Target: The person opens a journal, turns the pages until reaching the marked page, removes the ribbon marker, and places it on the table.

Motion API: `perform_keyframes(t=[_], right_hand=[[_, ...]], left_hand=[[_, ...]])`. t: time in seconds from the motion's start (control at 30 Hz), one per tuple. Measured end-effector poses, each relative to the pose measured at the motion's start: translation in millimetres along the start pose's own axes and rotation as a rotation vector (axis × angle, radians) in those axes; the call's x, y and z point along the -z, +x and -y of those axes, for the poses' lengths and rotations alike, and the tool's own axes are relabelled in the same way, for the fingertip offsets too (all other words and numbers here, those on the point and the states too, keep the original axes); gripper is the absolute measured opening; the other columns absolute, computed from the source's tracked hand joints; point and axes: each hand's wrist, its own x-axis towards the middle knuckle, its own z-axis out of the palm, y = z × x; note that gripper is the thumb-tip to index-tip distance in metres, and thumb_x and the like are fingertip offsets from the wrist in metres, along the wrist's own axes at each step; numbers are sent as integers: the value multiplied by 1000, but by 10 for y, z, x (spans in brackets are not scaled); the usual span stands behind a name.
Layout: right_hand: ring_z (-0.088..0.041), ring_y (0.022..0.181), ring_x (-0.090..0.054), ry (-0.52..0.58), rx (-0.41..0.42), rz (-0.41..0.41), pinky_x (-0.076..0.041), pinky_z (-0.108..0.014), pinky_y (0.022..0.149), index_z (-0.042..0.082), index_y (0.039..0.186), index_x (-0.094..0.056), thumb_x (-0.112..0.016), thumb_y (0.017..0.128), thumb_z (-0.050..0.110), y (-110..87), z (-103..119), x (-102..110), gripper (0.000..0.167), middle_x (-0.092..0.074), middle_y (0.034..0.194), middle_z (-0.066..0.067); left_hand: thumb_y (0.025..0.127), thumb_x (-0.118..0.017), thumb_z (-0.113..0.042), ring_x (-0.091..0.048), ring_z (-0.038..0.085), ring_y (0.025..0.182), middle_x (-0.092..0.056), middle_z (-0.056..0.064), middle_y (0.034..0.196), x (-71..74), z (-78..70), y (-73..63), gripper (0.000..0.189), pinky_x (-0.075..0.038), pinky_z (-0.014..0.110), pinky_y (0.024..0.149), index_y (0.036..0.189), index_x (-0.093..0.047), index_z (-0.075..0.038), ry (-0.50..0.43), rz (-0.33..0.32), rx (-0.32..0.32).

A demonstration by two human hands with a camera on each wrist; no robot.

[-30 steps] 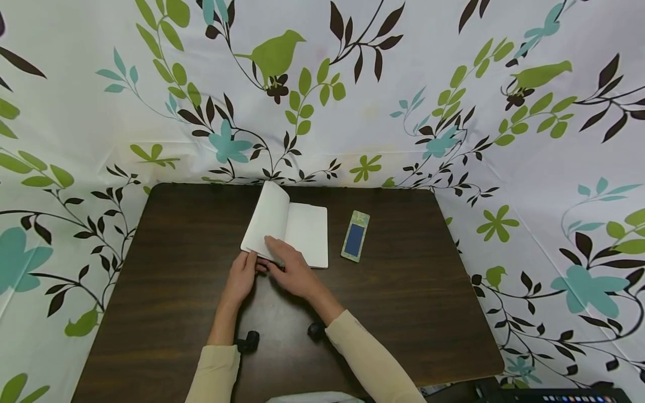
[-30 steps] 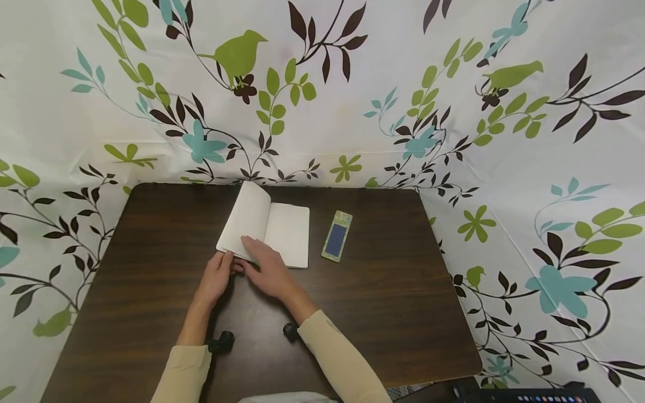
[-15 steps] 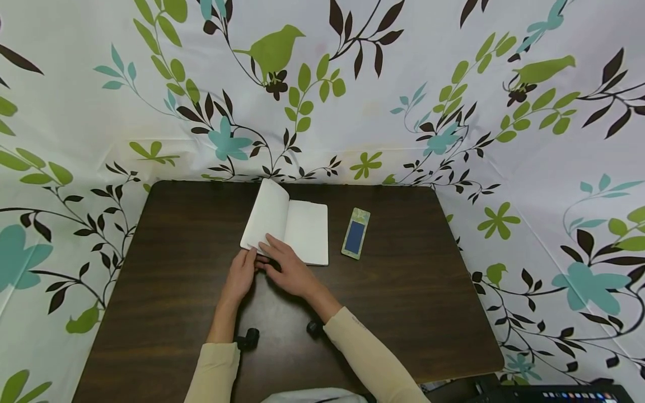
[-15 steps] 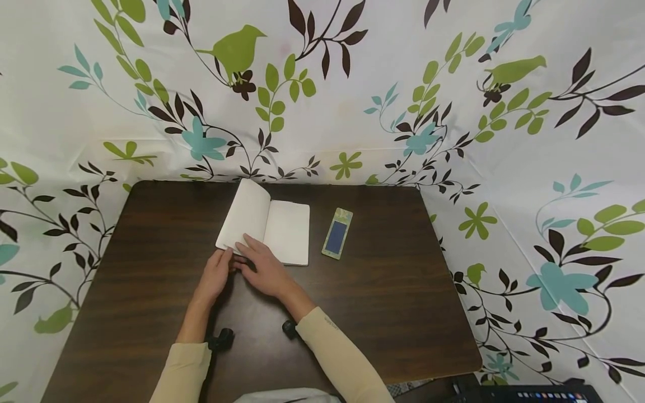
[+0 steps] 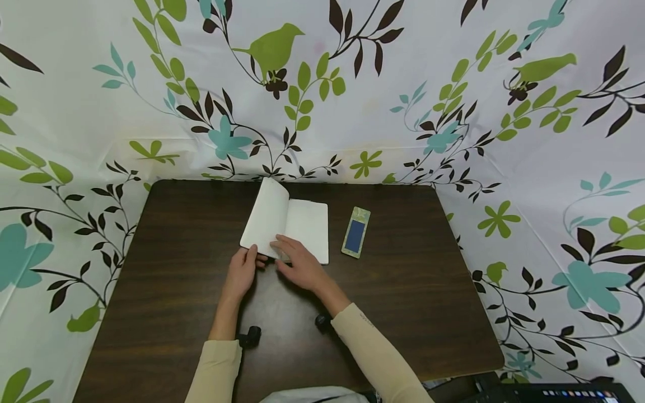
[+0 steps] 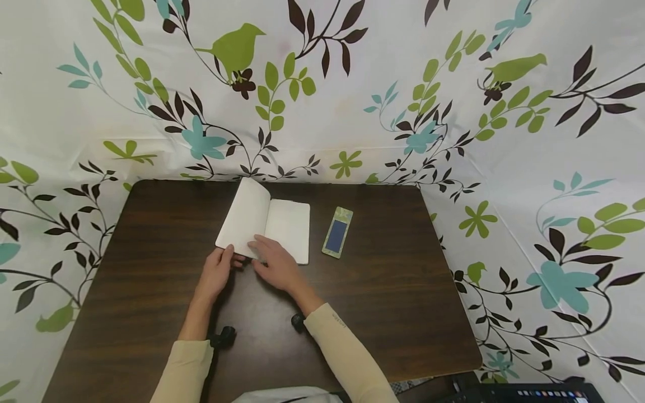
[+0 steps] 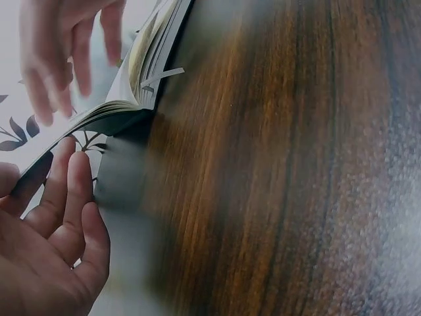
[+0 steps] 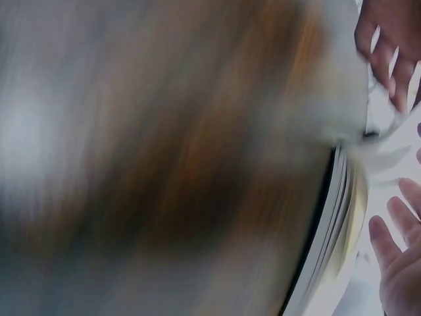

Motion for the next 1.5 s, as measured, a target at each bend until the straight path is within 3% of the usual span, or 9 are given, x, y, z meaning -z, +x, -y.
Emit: perform_keyframes(t=[0.23, 0.37, 0.57, 0.87, 1.03, 1.2, 1.27, 1.33, 1.5], right_hand=[[-28, 157, -43, -209, -100, 14, -41, -50, 124, 20, 162, -48, -63, 109, 40, -76, -424, 230, 59, -42, 172, -6], [-29, 159, -40, -228, -141, 69, -40, -53, 124, 19, 164, -46, -67, 106, 44, -159, -568, 314, 66, -38, 174, -7], [-31, 158, -41, -225, -118, 115, -38, -51, 126, 16, 159, -53, -73, 103, 40, -217, -632, 342, 63, -40, 173, -10], [-31, 157, -43, -217, -108, 104, -38, -51, 126, 16, 153, -59, -73, 104, 36, -213, -636, 345, 55, -44, 170, -11], [-31, 154, -46, -246, -102, 84, -42, -54, 123, 18, 151, -60, -69, 107, 35, -245, -653, 337, 48, -47, 168, -9], [-29, 151, -50, -470, -44, 3, -48, -54, 116, 22, 158, -50, -68, 107, 30, -299, -684, 335, 55, -42, 171, -7], [-31, 151, -50, -493, -41, -62, -50, -55, 114, 22, 159, -48, -73, 103, 25, -312, -689, 349, 61, -38, 172, -9], [-35, 151, -48, -448, -71, -135, -49, -56, 114, 20, 160, -46, -78, 101, 22, -310, -691, 362, 68, -35, 174, -11], [-38, 155, -41, -137, -206, -293, -46, -57, 117, 16, 168, -31, -79, 100, 21, -265, -668, 381, 83, -28, 175, -15]], left_hand=[[118, -41, -44, -75, 37, 99, -77, 25, 115, -13, -11, -17, 50, -53, 38, 94, 118, -65, 1, -10, 4, 2], [118, -41, -44, -75, 39, 100, -76, 27, 116, -12, 0, -12, 51, -53, 44, 97, 120, -64, 2, -20, 8, -6], [118, -38, -46, -75, 37, 101, -76, 25, 117, -15, 18, -4, 52, -50, 38, 96, 119, -62, 0, -19, 15, 12], [118, -37, -48, -73, 40, 104, -75, 25, 118, 1, 25, -7, 54, -52, 48, 98, 122, -62, 0, -27, 33, 2], [118, -37, -47, -74, 39, 103, -75, 25, 118, 10, 25, -9, 53, -53, 47, 97, 120, -62, 0, -22, 36, 1], [118, -38, -45, -74, 37, 101, -75, 24, 117, 4, 34, -1, 52, -54, 44, 95, 121, -63, 0, -23, 28, -1], [118, -38, -45, -74, 36, 101, -75, 25, 118, 6, 36, 1, 52, -54, 45, 96, 123, -62, 1, -24, 25, -3], [118, -38, -45, -74, 36, 101, -75, 25, 118, 8, 33, -2, 52, -54, 46, 97, 123, -62, 0, -28, 24, -1], [117, -38, -48, -74, 38, 103, -75, 25, 119, 5, 14, -9, 54, -53, 48, 99, 124, -62, 0, -29, 41, 3]])
